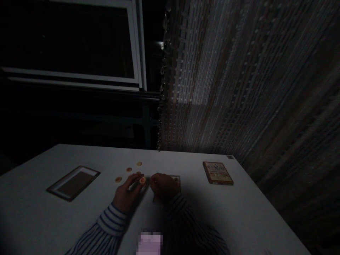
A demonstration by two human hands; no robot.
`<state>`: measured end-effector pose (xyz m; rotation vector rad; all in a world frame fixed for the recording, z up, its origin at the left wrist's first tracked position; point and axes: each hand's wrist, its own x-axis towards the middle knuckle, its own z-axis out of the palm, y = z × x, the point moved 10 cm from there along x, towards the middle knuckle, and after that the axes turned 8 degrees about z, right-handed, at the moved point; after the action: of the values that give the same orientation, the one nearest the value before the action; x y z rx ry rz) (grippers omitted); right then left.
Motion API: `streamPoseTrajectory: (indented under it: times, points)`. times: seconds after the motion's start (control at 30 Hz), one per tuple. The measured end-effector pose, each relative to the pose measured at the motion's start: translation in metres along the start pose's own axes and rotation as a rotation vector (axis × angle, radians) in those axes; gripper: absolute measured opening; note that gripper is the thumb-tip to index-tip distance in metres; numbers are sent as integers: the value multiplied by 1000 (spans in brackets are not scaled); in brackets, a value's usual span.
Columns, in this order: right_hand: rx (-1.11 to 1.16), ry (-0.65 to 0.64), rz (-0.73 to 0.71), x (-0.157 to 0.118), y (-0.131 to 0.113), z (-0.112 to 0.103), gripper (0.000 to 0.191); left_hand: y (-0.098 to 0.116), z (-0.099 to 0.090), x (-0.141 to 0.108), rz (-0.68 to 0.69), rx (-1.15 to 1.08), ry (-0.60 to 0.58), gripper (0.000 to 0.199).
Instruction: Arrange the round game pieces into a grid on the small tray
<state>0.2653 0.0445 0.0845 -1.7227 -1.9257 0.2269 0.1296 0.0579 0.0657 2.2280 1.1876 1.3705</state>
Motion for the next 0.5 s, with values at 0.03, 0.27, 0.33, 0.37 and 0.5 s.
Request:
streamPoseTrajectory:
  times: [0.03,0.27,0.33,0.37,0.5]
  points:
    - [27,0,11,0,2,0,17,2,3,0,8,-3,-5,27]
    - [277,-37,114,0,21,-1,16,17,25,4,-20,-74,-84,26]
    - [319,-45,135,0,26,0,16,19,30,4,-14,-79,-82,25]
    - [333,-47,146,0,29,-1,15,18,33,4,-12,-79,-85,25]
    - [450,-65,157,-1,36,-1,15,16,42,1,-21,-94,-100,26]
